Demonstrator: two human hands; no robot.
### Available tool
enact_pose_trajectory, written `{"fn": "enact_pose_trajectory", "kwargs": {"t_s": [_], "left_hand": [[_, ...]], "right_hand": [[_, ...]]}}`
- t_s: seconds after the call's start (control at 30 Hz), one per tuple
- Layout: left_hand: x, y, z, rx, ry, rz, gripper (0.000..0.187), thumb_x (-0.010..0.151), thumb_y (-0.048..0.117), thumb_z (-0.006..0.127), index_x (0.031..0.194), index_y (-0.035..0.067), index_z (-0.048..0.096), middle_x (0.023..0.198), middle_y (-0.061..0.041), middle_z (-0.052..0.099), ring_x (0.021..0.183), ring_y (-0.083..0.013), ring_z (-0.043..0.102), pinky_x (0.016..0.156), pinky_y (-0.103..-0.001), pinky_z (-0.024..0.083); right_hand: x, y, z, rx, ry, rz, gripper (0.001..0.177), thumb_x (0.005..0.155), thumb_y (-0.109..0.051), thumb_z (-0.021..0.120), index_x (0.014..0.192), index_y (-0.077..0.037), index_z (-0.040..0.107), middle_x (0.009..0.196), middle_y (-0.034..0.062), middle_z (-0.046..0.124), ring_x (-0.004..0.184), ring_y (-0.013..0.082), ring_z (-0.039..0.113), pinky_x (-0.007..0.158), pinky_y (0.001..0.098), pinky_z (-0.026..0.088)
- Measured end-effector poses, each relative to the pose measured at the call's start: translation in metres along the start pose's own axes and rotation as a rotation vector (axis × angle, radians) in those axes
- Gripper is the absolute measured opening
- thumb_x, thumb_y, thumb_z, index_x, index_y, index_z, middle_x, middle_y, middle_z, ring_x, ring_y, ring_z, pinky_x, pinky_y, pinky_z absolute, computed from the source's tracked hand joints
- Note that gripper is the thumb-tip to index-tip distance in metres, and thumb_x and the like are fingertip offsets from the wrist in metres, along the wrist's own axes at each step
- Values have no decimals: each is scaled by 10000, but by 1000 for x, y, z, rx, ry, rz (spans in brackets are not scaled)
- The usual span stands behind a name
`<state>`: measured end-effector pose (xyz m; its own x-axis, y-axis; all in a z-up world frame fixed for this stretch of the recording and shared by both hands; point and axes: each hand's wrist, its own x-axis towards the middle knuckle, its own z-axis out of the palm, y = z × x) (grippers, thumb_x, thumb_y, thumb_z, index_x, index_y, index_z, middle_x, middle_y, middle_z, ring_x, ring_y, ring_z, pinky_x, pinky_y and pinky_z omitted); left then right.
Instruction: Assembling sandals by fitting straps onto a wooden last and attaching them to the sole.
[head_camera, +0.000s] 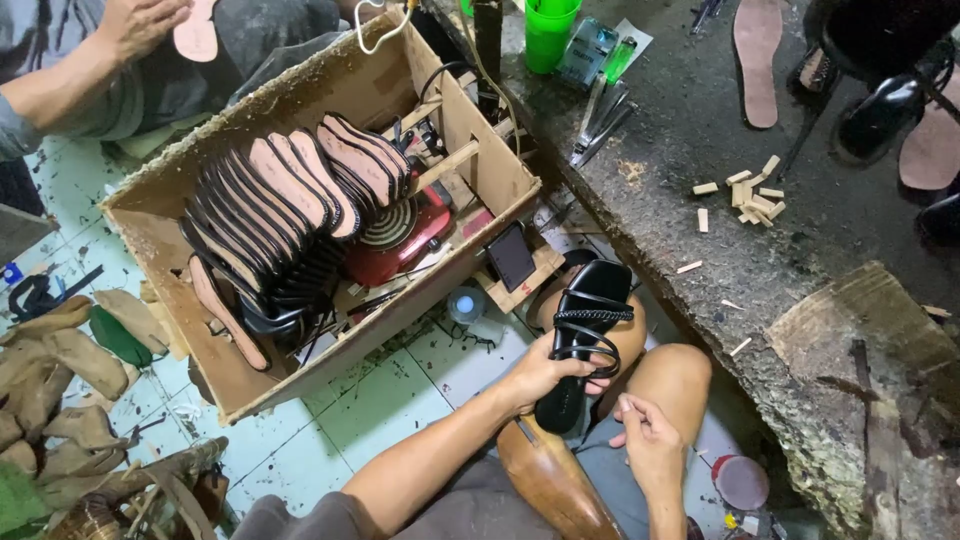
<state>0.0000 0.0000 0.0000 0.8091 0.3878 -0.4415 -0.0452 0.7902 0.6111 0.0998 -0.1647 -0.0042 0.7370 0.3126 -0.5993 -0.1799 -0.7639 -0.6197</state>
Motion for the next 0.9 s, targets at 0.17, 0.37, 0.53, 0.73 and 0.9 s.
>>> {"fn": "enact_pose_trajectory", "kwargs": {"t_s": [0.17,0.37,0.53,0.73,0.9], "left_hand": [[2,-1,0,11,-23,17,337,840,-74,624,1172,-102,570,1085,-256,682,883,-387,715,767,-415,640],[4,-3,1,27,-14,-26,353,855,-63,613,1197,-100,536,1141,-284,666,913,-409,712,789,-415,639],[1,0,5,31,-15,-32,345,857,-86,600,1198,-108,547,1138,-291,664,898,-400,716,778,-403,642],[4,-4,2,4,-21,-26,329,852,-86,615,1175,-80,547,1074,-233,672,893,-376,718,765,-392,639],[4,-1,3,35,-47,0,297,846,-61,631,1134,-93,564,1063,-244,677,883,-386,718,765,-427,642]], "right_hand": [[0,4,-1,6,7,-27,248,952,-266,645,1104,-122,776,902,63,769,600,191,706,422,278,450],[-1,6,-2,1,17,-44,249,949,-272,648,1109,-128,774,908,61,773,602,185,713,406,272,460],[-5,2,-4,-6,18,-38,260,951,-277,639,1115,-130,776,915,60,780,611,181,717,419,274,466],[0,9,-3,34,16,-46,245,950,-257,645,1108,-123,775,917,57,776,593,181,707,406,269,464],[-3,5,-4,33,15,-48,239,950,-255,647,1104,-129,780,914,67,773,589,189,712,393,260,449]]}}
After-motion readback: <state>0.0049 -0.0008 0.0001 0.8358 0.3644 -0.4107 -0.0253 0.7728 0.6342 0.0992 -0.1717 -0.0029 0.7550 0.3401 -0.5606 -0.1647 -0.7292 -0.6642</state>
